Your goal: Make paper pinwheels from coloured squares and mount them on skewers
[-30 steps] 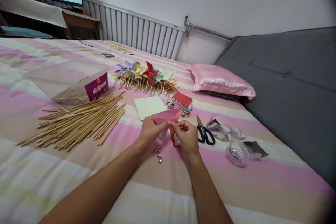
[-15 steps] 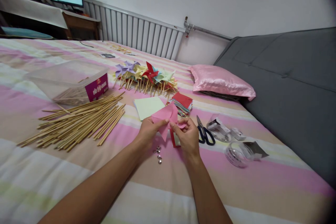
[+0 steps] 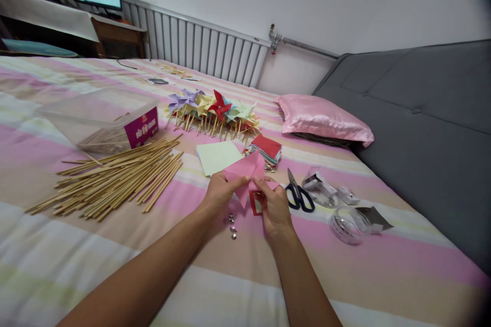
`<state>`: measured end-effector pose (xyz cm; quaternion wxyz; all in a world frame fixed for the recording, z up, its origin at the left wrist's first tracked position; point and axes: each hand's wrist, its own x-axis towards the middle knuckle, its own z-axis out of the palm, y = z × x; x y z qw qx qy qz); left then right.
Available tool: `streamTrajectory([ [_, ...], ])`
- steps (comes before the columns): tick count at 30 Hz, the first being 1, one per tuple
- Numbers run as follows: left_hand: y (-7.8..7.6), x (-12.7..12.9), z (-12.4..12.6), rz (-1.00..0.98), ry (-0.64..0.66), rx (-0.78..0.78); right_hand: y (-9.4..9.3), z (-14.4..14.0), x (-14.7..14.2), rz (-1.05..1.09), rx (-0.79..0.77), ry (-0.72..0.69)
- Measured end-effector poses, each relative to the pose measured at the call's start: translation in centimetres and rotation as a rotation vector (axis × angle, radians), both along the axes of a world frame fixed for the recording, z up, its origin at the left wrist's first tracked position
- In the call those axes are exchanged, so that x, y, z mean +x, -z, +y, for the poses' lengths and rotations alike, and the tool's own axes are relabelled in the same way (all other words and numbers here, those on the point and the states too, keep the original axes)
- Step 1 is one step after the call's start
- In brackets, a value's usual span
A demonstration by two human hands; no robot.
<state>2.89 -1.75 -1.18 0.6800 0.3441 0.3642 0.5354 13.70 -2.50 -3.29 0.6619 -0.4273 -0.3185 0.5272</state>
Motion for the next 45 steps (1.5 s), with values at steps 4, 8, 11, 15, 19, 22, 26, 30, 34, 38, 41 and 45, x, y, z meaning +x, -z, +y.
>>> streamTrajectory([
  [4,0.2,-0.2,0.3,0.018,0.063,0.091,-0.5,-0.1,0.2,0.037,-0.009,0.0],
  [8,0.6,-1.1,1.3,0.019,0.07,0.117,-1.0,-0.1,1.0,0.033,-0.038,-0.001],
  [11,0.4,-1.7,1.6,0.041,0.134,0.081,-1.1,-0.1,1.7,0.013,-0.041,-0.059],
  [15,-0.2,-2.0,1.3,0.15,0.253,0.051,-1.0,-0.2,2.3,-0.041,-0.086,-0.139],
  [19,0.0,-2.0,1.1,0.273,0.275,0.054,-0.8,-0.1,2.6,-0.154,-0.112,-0.175],
  [22,0.3,-2.0,1.2,0.311,0.276,0.069,-0.8,-0.1,2.7,-0.223,-0.113,-0.189],
  [26,0.2,-2.1,1.2,0.394,0.267,0.075,-1.1,-0.3,2.7,-0.294,-0.096,-0.219],
  [30,-0.2,-2.1,1.0,0.442,0.271,0.076,-1.3,-0.6,2.7,-0.342,-0.057,-0.23],
  [34,-0.8,-1.9,0.6,0.416,0.28,0.068,-1.3,-0.6,2.7,-0.425,-0.017,-0.215],
  [38,-0.8,-1.6,0.6,0.36,0.236,0.054,-1.0,-0.3,2.6,-0.413,0.038,-0.199],
  [41,-0.3,-1.8,1.0,0.32,0.13,0.046,-0.8,0.1,2.6,-0.316,0.127,-0.093],
  [45,0.3,-2.2,2.0,0.235,-0.036,-0.036,-0.8,0.5,2.9,-0.336,0.266,0.237],
])
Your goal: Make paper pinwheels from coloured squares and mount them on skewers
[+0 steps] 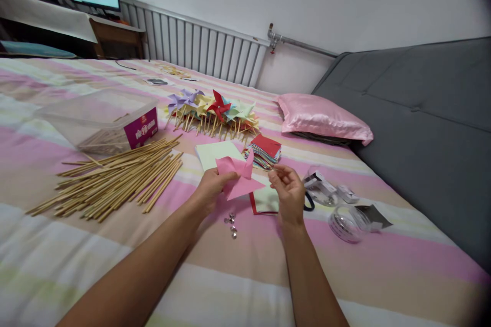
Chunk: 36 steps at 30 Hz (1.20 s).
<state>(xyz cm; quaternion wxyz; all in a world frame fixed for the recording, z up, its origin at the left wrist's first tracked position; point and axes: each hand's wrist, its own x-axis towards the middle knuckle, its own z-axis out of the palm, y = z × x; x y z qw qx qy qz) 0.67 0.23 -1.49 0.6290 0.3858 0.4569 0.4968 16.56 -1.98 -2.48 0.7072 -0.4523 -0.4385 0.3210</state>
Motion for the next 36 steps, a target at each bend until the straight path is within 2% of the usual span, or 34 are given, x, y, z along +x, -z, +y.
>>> streamTrajectory([
  [2,0.2,-0.2,0.4,-0.061,-0.053,-0.049,-0.1,-0.1,0.1,-0.007,0.051,0.071],
  [3,0.3,-0.2,0.6,-0.089,-0.078,-0.066,-0.2,-0.2,0.1,-0.02,0.055,0.061],
  [5,0.4,-0.3,0.8,-0.142,-0.106,-0.071,-0.3,-0.6,-0.1,-0.085,0.03,-0.036],
  [9,0.4,-0.3,0.9,-0.237,-0.08,-0.058,-0.4,-1.3,-1.0,-0.292,-0.053,-0.328],
  [12,0.3,-0.3,0.8,-0.283,-0.07,-0.066,-0.2,-1.4,-1.6,-0.367,-0.092,-0.43],
  [20,0.3,-0.1,0.5,-0.307,-0.017,-0.036,0.5,-1.1,-1.8,-0.358,-0.078,-0.392],
  [27,0.1,0.1,-0.1,-0.227,0.013,-0.015,0.1,-1.1,-2.0,-0.265,-0.097,-0.348],
  [36,0.8,0.5,0.0,-0.056,0.008,0.136,0.4,-0.6,-2.1,-0.178,-0.163,-0.212],
])
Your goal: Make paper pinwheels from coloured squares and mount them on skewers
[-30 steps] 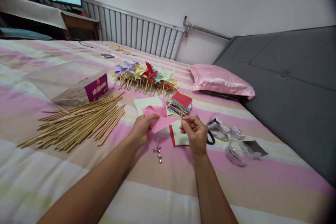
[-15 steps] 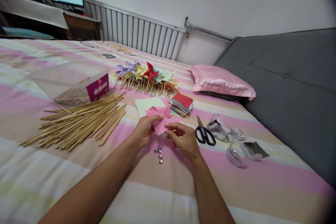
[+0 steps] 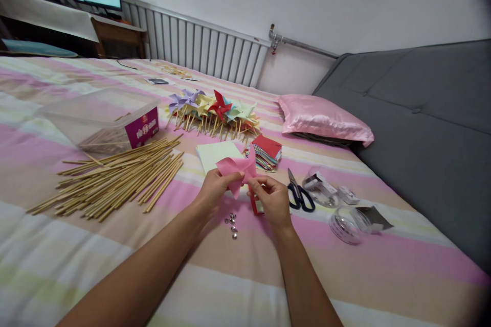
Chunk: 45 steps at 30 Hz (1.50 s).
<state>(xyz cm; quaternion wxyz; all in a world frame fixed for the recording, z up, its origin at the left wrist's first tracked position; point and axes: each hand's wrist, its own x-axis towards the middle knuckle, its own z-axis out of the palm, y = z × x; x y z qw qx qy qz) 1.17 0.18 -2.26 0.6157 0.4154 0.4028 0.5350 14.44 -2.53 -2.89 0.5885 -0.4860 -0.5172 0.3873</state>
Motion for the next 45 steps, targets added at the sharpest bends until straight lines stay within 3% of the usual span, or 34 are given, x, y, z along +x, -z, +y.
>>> streamTrajectory([
  [10,0.8,-0.1,0.2,0.106,0.017,0.144,0.3,0.2,0.1,-0.053,0.013,0.12],
  [24,-0.1,0.2,0.0,0.201,0.005,0.25,0.4,0.3,0.3,-0.119,0.047,0.134],
  [30,-0.1,0.3,-0.1,0.166,0.009,0.182,0.2,0.1,0.1,-0.099,0.056,0.107],
  [36,-0.2,0.5,-0.3,-0.074,0.023,-0.078,0.0,0.2,-0.4,0.203,0.054,0.143],
  [42,-0.2,0.7,-0.5,-0.157,0.052,-0.076,0.1,-0.2,-1.5,0.296,-0.095,0.027],
  [45,-0.4,0.9,-0.8,-0.141,0.04,-0.087,0.5,-0.3,-1.8,0.299,-0.137,0.067],
])
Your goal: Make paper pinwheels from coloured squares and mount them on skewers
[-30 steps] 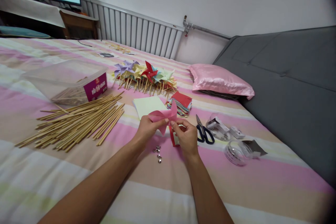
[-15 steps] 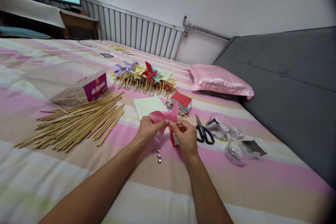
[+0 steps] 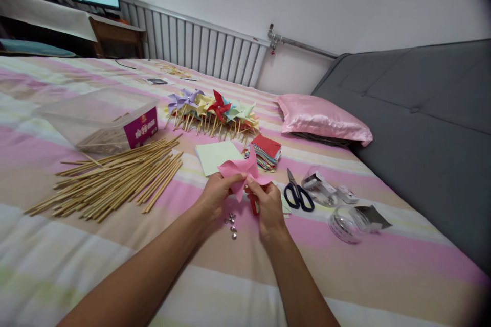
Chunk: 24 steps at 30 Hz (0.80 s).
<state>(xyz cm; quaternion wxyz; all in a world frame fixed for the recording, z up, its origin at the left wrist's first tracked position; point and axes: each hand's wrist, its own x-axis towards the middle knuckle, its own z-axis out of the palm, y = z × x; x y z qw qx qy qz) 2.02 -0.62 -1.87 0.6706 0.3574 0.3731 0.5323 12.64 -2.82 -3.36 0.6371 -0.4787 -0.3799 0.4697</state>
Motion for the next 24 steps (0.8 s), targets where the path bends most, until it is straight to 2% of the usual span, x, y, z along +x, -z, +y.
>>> streamTrajectory([
  [5,-0.5,0.5,-0.9,0.002,0.03,-0.025,0.5,0.2,0.1,0.08,-0.077,0.089],
  [10,-0.6,0.7,-1.3,-0.001,0.03,-0.039,0.2,0.3,0.2,0.151,-0.065,0.11],
  [15,-0.2,0.1,-0.7,0.023,0.119,-0.044,-0.3,0.3,0.7,0.21,-0.061,0.11],
  [19,-0.5,-0.8,-0.1,0.024,0.221,-0.02,-0.4,0.3,1.5,0.205,-0.095,0.017],
  [24,-1.0,-1.7,0.3,0.064,0.254,-0.065,-0.6,0.1,2.5,0.126,-0.153,-0.143],
])
